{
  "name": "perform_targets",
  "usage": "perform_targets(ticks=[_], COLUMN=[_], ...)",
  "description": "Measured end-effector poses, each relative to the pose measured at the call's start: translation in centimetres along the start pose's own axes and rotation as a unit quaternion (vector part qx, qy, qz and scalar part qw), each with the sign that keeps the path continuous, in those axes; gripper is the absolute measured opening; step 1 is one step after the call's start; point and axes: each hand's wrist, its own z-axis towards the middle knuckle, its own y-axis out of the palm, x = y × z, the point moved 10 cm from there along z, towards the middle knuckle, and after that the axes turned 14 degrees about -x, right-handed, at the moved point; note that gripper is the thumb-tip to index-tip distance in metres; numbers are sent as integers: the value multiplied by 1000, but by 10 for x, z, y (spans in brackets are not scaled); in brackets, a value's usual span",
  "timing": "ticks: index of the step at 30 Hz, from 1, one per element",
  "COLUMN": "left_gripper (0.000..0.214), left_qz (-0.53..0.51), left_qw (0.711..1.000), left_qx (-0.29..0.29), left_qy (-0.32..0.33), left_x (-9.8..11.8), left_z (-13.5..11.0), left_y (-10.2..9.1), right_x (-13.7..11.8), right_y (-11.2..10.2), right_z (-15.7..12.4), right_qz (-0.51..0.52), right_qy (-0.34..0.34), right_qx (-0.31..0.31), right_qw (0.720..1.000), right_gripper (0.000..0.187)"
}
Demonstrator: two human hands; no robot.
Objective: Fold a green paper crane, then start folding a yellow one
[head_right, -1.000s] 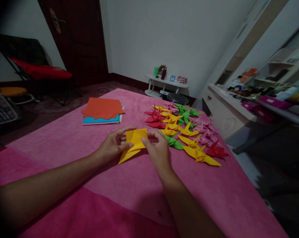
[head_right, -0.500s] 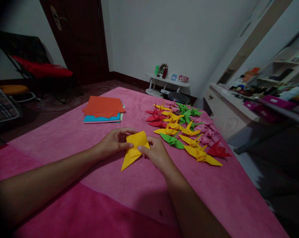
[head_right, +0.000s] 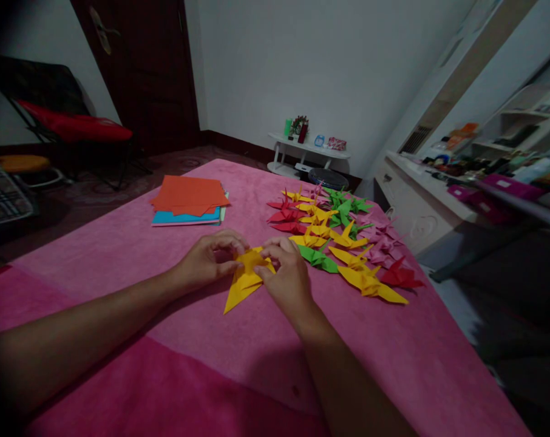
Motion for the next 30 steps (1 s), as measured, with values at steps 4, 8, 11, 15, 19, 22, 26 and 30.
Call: perform_targets(ticks=[4, 8, 11, 15, 19, 22, 26, 30], left_gripper=[28, 45, 47, 31, 21, 21, 24, 22], left_qz=[-71, -146, -134, -148, -165, -156, -148, -140], left_qw=[994, 976, 972, 954, 942, 943, 946, 948], left_qx=[-68, -145, -178, -244, -278, -279, -277, -277], left_qy=[-53, -69, -72, -88, -89, -93, -81, -70], left_x=[-17, -26, -28, -36, -39, -41, -41, -39], left_z=[4, 7, 8, 7, 6, 6, 5, 4], left_y=[13, 31, 36, 44, 44, 43, 43, 42], right_x=[18, 25, 28, 29, 28, 27, 26, 23], right_y=[17, 32, 37, 39, 42, 42, 38, 39], right_z=[3, 3, 3, 2, 0, 0, -1, -2], right_qz=[109, 187, 191, 213, 255, 253, 184, 167], right_qy=[49, 67, 74, 88, 100, 103, 110, 104], right_qx=[-76, -131, -147, -146, -153, -146, -126, -138], right_qw=[990, 971, 968, 962, 949, 951, 969, 971], right_gripper=[22, 33, 37, 37, 36, 35, 31, 26])
